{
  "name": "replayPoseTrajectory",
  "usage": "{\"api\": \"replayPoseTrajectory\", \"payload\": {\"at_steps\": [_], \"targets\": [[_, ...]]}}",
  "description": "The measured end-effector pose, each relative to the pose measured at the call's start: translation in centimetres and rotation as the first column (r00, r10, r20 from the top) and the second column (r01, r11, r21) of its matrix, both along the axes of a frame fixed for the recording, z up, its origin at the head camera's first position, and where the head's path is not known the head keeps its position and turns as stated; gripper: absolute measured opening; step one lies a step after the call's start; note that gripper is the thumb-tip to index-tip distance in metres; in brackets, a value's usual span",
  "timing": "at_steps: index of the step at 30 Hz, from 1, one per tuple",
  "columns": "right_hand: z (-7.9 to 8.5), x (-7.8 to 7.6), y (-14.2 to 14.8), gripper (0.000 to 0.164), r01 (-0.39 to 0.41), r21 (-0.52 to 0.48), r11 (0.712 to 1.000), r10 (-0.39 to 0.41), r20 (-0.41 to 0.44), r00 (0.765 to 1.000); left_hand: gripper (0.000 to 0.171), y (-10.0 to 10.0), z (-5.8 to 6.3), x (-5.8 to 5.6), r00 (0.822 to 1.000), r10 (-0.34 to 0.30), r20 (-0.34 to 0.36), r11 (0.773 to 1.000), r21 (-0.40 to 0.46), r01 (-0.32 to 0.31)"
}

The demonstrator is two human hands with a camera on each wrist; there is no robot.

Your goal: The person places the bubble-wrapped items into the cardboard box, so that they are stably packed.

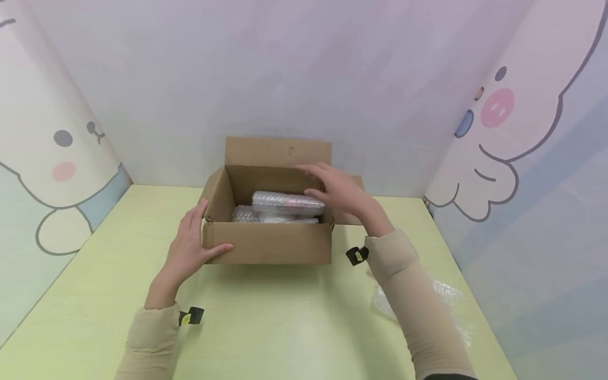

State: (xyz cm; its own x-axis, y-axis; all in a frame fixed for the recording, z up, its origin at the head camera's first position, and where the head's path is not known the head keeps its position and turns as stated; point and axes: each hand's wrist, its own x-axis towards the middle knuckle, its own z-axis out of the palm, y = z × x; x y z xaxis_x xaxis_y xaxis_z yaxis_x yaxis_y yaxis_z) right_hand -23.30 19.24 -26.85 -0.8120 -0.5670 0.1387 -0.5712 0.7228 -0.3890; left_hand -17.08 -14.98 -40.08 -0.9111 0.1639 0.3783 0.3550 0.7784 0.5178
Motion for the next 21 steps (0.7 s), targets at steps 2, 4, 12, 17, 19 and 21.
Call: {"api": "replayPoseTrajectory", "payload": {"at_steps": [2,4,12,17,19,21], "targets": [[-0.1,0.6,0.7,0.057,0.002,-0.046,0.999,-0.003,-0.018,1.0,0.12,0.0,0.1,0.1,1.0,0.003,0.01,1.0,0.001,-0.003],[-0.4,1.0,1.5,0.056,0.002,-0.091,0.996,-0.006,-0.043,0.999,0.12,-0.1,0.1,0.1,1.0,0.006,0.017,1.0,0.0,-0.006],[-1.8,3.3,4.8,0.055,0.023,-0.232,0.972,-0.058,-0.142,0.988,0.12,0.0,0.1,0.1,1.0,0.001,0.012,1.0,0.002,-0.001],[-3.3,4.7,7.4,0.057,0.073,-0.263,0.962,-0.13,-0.207,0.97,0.12,0.1,0.0,0.0,1.0,-0.001,0.006,1.0,0.005,0.001],[-4.1,5.2,8.5,0.058,0.105,-0.261,0.96,-0.165,-0.219,0.962,0.12,0.1,0.0,0.0,1.0,-0.001,0.007,1.0,0.004,0.001],[-4.8,5.8,9.5,0.059,0.137,-0.259,0.956,-0.195,-0.211,0.958,0.12,0.1,0.0,0.0,1.0,-0.001,0.01,1.0,0.003,0.001]]}}
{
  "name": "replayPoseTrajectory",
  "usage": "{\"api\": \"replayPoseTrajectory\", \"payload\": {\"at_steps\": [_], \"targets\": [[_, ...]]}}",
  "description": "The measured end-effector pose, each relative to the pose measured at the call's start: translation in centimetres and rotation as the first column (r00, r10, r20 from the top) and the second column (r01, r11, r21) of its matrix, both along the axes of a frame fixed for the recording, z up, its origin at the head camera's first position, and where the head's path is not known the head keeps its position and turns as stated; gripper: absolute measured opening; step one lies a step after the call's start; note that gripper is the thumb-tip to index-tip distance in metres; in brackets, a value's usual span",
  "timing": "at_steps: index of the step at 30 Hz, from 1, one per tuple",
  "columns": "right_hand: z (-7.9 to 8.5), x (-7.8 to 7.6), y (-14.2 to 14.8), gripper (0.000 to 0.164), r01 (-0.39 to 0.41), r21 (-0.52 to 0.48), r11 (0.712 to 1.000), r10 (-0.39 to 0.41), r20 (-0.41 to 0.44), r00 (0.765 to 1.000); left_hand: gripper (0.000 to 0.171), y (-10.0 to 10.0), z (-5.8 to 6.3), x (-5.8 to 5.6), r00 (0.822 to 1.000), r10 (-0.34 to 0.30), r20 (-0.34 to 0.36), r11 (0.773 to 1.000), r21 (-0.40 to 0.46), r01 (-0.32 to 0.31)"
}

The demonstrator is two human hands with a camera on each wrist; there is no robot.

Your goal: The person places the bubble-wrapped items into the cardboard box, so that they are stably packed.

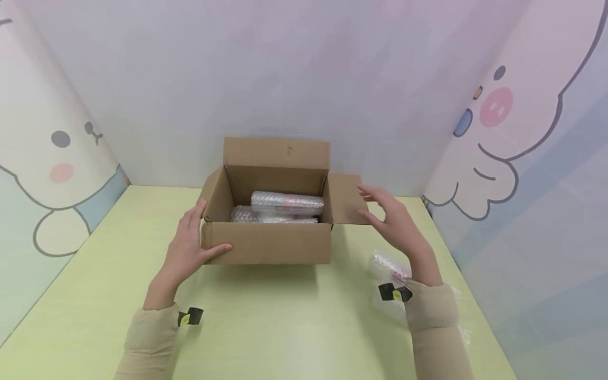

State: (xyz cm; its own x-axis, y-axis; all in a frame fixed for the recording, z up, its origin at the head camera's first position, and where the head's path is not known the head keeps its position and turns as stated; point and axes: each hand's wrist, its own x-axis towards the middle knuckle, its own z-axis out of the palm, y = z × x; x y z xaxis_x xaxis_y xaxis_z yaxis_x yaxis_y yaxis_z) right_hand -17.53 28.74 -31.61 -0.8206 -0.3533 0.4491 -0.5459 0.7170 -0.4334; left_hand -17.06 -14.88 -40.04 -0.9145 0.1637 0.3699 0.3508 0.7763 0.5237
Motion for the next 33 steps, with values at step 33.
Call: {"api": "replayPoseTrajectory", "payload": {"at_steps": [33], "targets": [[-9.9,5.8,9.4,0.054,0.178,0.248,0.952,-0.264,0.374,0.889,0.119,0.0,0.1,0.1,1.0,-0.005,0.014,1.0,0.008,0.005]]}}
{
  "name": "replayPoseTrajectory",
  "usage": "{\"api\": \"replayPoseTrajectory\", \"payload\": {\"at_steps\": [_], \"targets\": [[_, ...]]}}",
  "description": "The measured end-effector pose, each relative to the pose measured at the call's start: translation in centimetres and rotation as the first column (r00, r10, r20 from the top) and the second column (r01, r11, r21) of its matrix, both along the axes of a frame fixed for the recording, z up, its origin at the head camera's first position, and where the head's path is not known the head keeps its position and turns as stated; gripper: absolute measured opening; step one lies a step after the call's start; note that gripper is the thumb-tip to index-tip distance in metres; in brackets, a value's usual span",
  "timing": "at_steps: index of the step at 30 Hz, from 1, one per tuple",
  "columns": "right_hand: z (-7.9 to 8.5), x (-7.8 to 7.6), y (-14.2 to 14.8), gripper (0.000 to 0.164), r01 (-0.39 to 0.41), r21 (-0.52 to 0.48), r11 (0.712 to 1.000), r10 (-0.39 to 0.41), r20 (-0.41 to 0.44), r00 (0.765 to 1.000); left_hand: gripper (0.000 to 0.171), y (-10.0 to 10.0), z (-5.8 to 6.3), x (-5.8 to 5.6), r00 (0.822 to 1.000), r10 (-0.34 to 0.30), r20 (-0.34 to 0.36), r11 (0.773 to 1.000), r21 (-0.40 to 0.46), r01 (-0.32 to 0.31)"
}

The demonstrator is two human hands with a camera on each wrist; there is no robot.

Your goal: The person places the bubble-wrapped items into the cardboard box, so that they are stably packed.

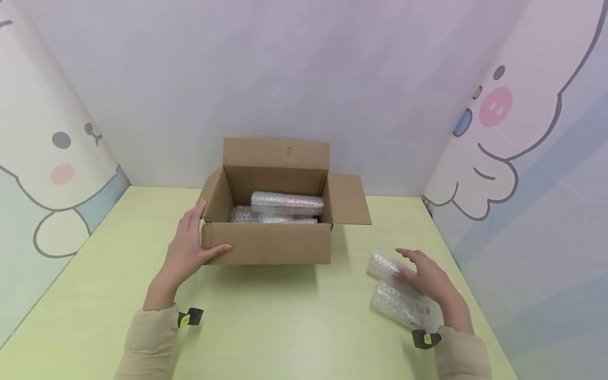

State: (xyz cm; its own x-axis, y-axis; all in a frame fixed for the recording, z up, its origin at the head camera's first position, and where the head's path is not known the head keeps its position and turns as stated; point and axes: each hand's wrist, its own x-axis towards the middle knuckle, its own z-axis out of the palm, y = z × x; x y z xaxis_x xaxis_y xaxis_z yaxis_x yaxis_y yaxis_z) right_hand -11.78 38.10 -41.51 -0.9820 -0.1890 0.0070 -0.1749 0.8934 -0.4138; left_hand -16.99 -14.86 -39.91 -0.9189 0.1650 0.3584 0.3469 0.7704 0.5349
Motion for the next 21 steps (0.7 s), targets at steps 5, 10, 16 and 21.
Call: {"api": "replayPoseTrajectory", "payload": {"at_steps": [5,10,16,21], "targets": [[-0.4,0.2,0.5,0.052,0.005,0.08,0.997,-0.008,0.036,0.999,0.119,0.0,0.0,0.0,1.0,0.0,0.003,1.0,-0.002,0.0],[-0.8,0.3,1.0,0.055,0.011,0.13,0.991,-0.025,0.111,0.993,0.119,0.0,0.1,0.0,1.0,0.001,0.002,1.0,-0.007,-0.001],[-1.1,0.3,1.1,0.058,0.028,0.12,0.992,-0.051,0.196,0.979,0.119,0.0,0.1,0.0,1.0,-0.001,0.002,1.0,-0.002,0.001],[-1.2,0.3,1.2,0.059,0.026,0.131,0.991,-0.053,0.2,0.978,0.119,0.0,0.1,0.1,1.0,-0.004,0.0,1.0,0.005,0.004]]}}
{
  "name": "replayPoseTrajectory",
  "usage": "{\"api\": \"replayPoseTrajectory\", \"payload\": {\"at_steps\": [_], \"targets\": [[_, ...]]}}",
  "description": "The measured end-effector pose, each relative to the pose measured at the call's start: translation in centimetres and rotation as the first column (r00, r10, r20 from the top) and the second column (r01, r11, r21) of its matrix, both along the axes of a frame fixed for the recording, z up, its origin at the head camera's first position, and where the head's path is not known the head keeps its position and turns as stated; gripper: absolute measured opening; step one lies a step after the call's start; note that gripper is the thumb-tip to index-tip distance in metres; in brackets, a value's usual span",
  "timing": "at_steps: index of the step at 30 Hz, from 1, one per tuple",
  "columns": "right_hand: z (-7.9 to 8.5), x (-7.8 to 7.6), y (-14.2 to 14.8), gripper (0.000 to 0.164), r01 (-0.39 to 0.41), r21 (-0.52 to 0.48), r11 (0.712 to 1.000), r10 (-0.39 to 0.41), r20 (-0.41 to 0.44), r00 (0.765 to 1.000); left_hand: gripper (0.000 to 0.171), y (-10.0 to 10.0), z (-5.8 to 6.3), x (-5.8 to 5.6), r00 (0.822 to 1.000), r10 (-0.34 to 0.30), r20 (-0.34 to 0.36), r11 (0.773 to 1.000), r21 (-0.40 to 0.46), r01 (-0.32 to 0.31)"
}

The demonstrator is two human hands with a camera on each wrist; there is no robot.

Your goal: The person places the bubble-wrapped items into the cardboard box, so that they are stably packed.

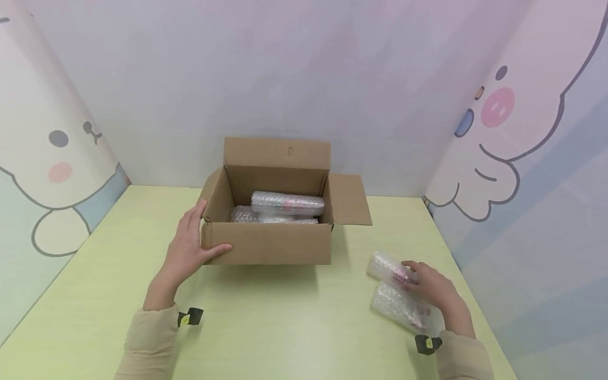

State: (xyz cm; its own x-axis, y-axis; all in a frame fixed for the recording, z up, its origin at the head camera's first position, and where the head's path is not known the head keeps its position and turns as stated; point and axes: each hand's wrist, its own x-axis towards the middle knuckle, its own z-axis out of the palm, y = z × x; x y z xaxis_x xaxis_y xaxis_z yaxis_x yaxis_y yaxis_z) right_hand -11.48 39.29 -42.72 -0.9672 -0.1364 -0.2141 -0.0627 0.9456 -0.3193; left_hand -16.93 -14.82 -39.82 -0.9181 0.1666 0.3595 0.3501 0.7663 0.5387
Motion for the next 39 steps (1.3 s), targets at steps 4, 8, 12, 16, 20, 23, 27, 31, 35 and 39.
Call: {"api": "replayPoseTrajectory", "payload": {"at_steps": [4,8,12,16,20,23,27,31,35,39], "targets": [[0.1,0.0,0.1,0.057,-0.021,0.006,1.0,0.021,-0.055,0.998,0.119,0.0,0.1,0.0,1.0,0.001,0.005,1.0,-0.002,-0.001],[0.9,-0.1,0.1,0.054,-0.047,0.012,0.999,0.049,-0.139,0.989,0.118,0.0,0.2,0.0,1.0,0.005,0.012,1.0,-0.005,-0.005],[2.2,-0.4,0.0,0.054,-0.053,0.005,0.999,0.053,-0.181,0.982,0.118,0.0,0.2,0.1,1.0,0.008,0.014,1.0,-0.008,-0.008],[3.7,-0.8,-0.1,0.054,-0.067,0.001,0.998,0.066,-0.211,0.975,0.118,0.1,0.1,0.0,1.0,0.007,0.015,1.0,-0.008,-0.007],[5.5,-1.2,-0.2,0.054,-0.068,0.034,0.997,0.074,-0.244,0.967,0.118,0.1,0.2,0.1,1.0,0.007,0.016,1.0,-0.01,-0.007],[6.9,-1.4,-0.3,0.054,-0.056,0.06,0.997,0.07,-0.263,0.962,0.118,0.1,0.2,0.1,1.0,0.009,0.017,1.0,-0.009,-0.009],[9.0,-1.8,-0.6,0.054,-0.036,0.097,0.995,0.063,-0.286,0.956,0.118,0.1,0.2,0.1,1.0,0.011,0.012,1.0,-0.008,-0.01],[10.8,-2.4,-0.9,0.056,-0.02,0.133,0.991,0.063,-0.329,0.942,0.119,0.0,0.2,0.1,1.0,0.012,0.005,1.0,-0.01,-0.012],[12.4,-3.0,-1.6,0.055,-0.019,0.144,0.989,0.075,-0.399,0.914,0.119,0.0,0.1,0.1,1.0,0.013,0.002,1.0,-0.009,-0.013],[13.8,-3.4,-2.7,0.053,-0.019,0.163,0.986,0.092,-0.457,0.885,0.119,0.1,0.0,0.0,1.0,0.013,-0.003,1.0,-0.007,-0.013]]}}
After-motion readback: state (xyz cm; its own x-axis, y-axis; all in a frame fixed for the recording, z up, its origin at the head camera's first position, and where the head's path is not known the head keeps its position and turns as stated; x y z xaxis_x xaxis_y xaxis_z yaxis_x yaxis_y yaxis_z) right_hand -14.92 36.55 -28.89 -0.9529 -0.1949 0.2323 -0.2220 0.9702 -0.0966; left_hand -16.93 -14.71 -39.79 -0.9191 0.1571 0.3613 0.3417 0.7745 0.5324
